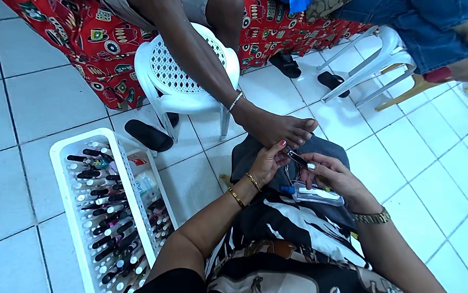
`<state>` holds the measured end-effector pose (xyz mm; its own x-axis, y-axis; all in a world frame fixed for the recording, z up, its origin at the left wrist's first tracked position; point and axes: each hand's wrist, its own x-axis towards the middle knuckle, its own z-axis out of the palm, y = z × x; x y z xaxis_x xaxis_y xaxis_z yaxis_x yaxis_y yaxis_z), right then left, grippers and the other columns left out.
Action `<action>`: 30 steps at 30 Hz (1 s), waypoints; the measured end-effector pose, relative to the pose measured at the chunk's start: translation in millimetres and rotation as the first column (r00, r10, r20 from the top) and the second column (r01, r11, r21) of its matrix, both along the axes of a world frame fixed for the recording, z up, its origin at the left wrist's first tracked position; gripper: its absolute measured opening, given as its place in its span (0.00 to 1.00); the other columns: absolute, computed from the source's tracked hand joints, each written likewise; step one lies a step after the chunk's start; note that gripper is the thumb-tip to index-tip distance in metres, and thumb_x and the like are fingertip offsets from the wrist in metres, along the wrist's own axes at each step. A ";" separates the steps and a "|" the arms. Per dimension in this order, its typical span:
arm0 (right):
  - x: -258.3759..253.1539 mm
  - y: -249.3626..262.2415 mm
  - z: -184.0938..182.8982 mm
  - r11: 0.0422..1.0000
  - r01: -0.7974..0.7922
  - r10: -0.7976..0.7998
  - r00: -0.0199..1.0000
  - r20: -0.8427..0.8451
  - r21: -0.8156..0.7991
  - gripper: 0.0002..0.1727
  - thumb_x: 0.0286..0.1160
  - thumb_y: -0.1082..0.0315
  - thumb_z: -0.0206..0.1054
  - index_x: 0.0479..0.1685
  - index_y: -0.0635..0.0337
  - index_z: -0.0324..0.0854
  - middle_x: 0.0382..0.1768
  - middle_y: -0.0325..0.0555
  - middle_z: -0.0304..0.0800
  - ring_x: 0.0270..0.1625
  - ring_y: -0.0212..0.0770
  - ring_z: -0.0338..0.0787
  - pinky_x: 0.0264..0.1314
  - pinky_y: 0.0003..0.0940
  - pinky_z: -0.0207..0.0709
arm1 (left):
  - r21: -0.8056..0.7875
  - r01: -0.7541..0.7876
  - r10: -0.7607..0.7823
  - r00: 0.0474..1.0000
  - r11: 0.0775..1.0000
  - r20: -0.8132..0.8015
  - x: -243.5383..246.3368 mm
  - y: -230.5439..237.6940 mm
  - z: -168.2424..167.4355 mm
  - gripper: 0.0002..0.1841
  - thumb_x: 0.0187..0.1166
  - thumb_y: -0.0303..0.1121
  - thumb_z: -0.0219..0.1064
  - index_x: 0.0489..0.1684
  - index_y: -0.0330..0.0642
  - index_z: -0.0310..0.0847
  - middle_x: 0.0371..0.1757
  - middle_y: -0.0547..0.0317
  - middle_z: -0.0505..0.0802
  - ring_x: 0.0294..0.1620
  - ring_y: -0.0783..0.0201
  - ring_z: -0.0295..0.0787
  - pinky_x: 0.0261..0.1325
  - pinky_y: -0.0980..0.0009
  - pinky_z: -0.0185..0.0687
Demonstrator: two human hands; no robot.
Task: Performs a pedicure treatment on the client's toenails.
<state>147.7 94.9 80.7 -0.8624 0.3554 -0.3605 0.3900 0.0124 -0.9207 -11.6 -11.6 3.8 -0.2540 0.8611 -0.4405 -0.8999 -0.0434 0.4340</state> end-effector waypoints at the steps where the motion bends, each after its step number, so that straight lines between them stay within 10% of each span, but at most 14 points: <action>1: 0.9 1.2 -1.2 1.000 -0.008 0.008 1.000 -0.003 0.002 0.18 0.86 0.66 0.50 0.67 0.58 0.76 0.32 0.30 0.94 0.21 0.16 0.81 0.20 0.10 0.67 | 0.001 0.003 -0.003 1.000 1.000 0.001 -0.2 0.0 -0.1 0.06 0.89 0.34 0.59 0.47 0.45 0.79 0.36 0.62 0.88 0.37 0.67 0.89 0.49 0.70 0.88; 30: -7.5 49.6 -11.9 0.965 -0.164 0.162 0.986 -0.027 -0.204 0.23 0.81 0.43 0.62 0.59 0.50 0.86 0.32 0.35 0.97 0.20 0.21 0.85 0.19 0.13 0.72 | -0.008 0.050 -0.050 0.999 0.999 0.018 -5.5 -0.5 0.7 0.06 0.89 0.35 0.59 0.46 0.45 0.78 0.35 0.61 0.88 0.37 0.67 0.89 0.49 0.70 0.88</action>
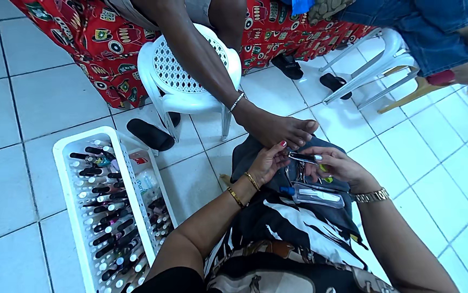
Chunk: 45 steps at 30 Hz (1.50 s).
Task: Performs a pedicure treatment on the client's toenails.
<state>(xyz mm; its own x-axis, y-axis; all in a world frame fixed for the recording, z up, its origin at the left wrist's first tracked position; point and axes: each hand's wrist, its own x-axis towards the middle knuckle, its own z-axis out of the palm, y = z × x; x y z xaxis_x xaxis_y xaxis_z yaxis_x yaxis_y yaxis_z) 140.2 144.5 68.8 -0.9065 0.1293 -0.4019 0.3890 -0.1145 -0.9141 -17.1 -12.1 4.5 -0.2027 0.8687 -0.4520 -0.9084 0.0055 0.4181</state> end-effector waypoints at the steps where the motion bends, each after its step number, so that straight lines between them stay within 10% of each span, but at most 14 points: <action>1: 0.6 0.0 0.3 1.000 -0.003 0.003 1.000 0.002 -0.004 0.21 0.82 0.45 0.61 0.59 0.50 0.86 0.33 0.35 0.97 0.20 0.21 0.85 0.19 0.13 0.72 | 0.004 -0.002 0.002 1.000 1.000 -0.004 0.2 -0.1 -0.1 0.06 0.89 0.34 0.58 0.45 0.45 0.78 0.35 0.62 0.88 0.36 0.67 0.89 0.49 0.70 0.88; 7: 8.6 -3.0 -5.2 0.998 0.065 -0.066 0.998 0.012 0.026 0.20 0.84 0.66 0.49 0.62 0.55 0.84 0.30 0.35 0.96 0.18 0.21 0.84 0.20 0.14 0.74 | 0.015 0.009 -0.009 1.000 1.000 -0.025 0.0 0.1 -1.3 0.09 0.90 0.35 0.58 0.40 0.45 0.80 0.33 0.62 0.88 0.36 0.67 0.88 0.49 0.70 0.88; 14: 17.7 -21.7 -16.4 0.994 0.103 -0.103 0.994 -0.024 0.040 0.17 0.83 0.60 0.60 0.67 0.53 0.77 0.44 0.36 0.97 0.21 0.18 0.82 0.19 0.11 0.67 | 0.001 -0.006 0.006 1.000 1.000 -0.008 0.5 0.4 0.4 0.07 0.89 0.35 0.59 0.43 0.45 0.80 0.34 0.62 0.89 0.36 0.67 0.89 0.49 0.70 0.88; 23: 11.8 -45.6 -6.0 0.941 0.156 -0.152 0.988 -0.036 0.301 0.20 0.82 0.60 0.59 0.66 0.59 0.73 0.39 0.31 0.95 0.24 0.18 0.85 0.21 0.12 0.71 | -0.022 -0.007 0.006 1.000 1.000 -0.017 1.5 0.9 1.8 0.07 0.89 0.36 0.59 0.47 0.45 0.80 0.37 0.62 0.89 0.38 0.68 0.89 0.49 0.72 0.88; 31: 11.1 -54.0 -11.6 0.965 0.189 -0.176 0.981 -0.086 0.183 0.19 0.86 0.54 0.57 0.66 0.56 0.71 0.41 0.32 0.96 0.20 0.16 0.80 0.18 0.10 0.66 | -0.022 -0.009 0.009 0.999 1.000 -0.036 2.2 0.5 2.2 0.08 0.89 0.38 0.60 0.50 0.44 0.78 0.39 0.61 0.89 0.39 0.68 0.89 0.50 0.71 0.88; 45: 17.8 -45.6 -15.3 0.968 0.149 -0.134 0.987 -0.089 0.204 0.18 0.85 0.68 0.53 0.71 0.57 0.71 0.34 0.29 0.96 0.22 0.17 0.84 0.22 0.10 0.72 | -0.007 0.010 -0.010 1.000 1.000 -0.029 1.4 0.9 -0.6 0.08 0.89 0.38 0.60 0.49 0.44 0.79 0.38 0.61 0.89 0.39 0.67 0.89 0.50 0.70 0.88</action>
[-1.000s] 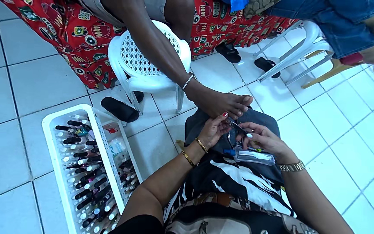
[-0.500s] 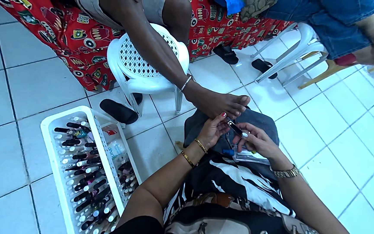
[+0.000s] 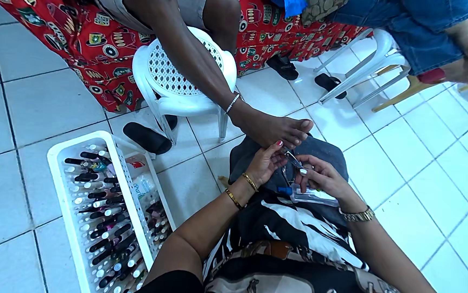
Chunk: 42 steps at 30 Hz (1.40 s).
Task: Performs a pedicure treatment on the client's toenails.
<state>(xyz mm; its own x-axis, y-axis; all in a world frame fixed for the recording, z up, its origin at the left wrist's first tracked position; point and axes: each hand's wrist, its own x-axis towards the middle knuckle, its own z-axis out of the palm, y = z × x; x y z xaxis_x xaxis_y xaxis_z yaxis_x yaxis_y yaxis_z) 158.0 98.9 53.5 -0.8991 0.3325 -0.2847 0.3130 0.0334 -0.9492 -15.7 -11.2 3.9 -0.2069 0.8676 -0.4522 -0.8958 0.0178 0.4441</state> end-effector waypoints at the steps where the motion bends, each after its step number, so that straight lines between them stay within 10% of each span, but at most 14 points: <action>1: 0.4 3.7 0.2 1.000 -0.017 0.017 1.000 0.006 -0.012 0.18 0.85 0.66 0.53 0.72 0.56 0.71 0.35 0.30 0.96 0.21 0.16 0.83 0.21 0.10 0.70 | -0.002 0.000 0.000 1.000 1.000 0.002 -0.3 0.1 0.3 0.08 0.89 0.38 0.60 0.49 0.44 0.79 0.38 0.61 0.89 0.39 0.67 0.90 0.50 0.71 0.88; 10: -7.2 22.4 11.7 0.997 -0.035 0.041 0.994 0.101 -0.064 0.20 0.86 0.52 0.53 0.64 0.53 0.78 0.32 0.33 0.96 0.19 0.20 0.84 0.18 0.12 0.70 | -0.020 0.001 -0.001 1.000 1.000 0.004 -1.3 -1.4 3.5 0.07 0.89 0.38 0.60 0.47 0.45 0.79 0.37 0.62 0.89 0.39 0.67 0.90 0.50 0.70 0.88; 29: -1.9 18.1 2.6 0.997 -0.064 0.065 0.998 0.022 -0.052 0.19 0.84 0.69 0.52 0.70 0.55 0.75 0.34 0.29 0.95 0.21 0.17 0.83 0.23 0.11 0.72 | -0.009 -0.014 0.014 1.000 1.000 0.022 0.2 -0.1 1.5 0.06 0.89 0.36 0.60 0.49 0.45 0.79 0.38 0.62 0.89 0.39 0.67 0.89 0.50 0.71 0.88; 42: -1.8 31.8 7.2 0.995 -0.081 0.083 0.996 0.028 -0.054 0.23 0.80 0.53 0.60 0.69 0.54 0.78 0.36 0.33 0.96 0.22 0.20 0.84 0.22 0.13 0.71 | -0.011 0.004 -0.004 1.000 1.000 0.010 -2.1 -1.3 2.1 0.08 0.90 0.38 0.58 0.45 0.46 0.80 0.36 0.63 0.89 0.38 0.68 0.90 0.50 0.70 0.88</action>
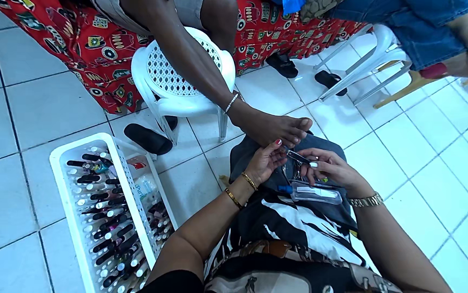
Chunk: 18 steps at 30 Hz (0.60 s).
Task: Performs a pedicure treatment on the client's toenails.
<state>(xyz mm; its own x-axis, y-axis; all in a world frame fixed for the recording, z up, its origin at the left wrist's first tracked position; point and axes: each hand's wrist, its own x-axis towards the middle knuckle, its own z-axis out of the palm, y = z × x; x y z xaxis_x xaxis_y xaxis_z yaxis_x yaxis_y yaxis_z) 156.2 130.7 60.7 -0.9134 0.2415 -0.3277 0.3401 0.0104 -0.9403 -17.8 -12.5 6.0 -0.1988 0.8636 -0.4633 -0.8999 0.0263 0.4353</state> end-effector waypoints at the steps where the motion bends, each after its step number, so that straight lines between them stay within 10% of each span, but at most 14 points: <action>1: -1.6 0.2 0.3 1.000 0.001 -0.001 1.000 0.005 -0.005 0.23 0.80 0.53 0.61 0.68 0.54 0.78 0.36 0.34 0.96 0.21 0.20 0.84 0.21 0.12 0.71 | 0.000 -0.002 0.002 1.000 1.000 0.007 -0.3 0.1 -0.2 0.08 0.89 0.37 0.59 0.47 0.45 0.80 0.37 0.62 0.89 0.38 0.67 0.90 0.50 0.70 0.88; 18: -9.2 1.5 30.3 0.867 -0.212 0.074 0.950 0.303 0.451 0.16 0.85 0.67 0.59 0.64 0.63 0.84 0.22 0.37 0.85 0.17 0.25 0.78 0.24 0.23 0.76 | 0.013 -0.010 0.010 1.000 1.000 -0.019 0.3 0.7 -2.1 0.09 0.91 0.38 0.57 0.48 0.45 0.80 0.40 0.60 0.92 0.43 0.65 0.92 0.52 0.69 0.89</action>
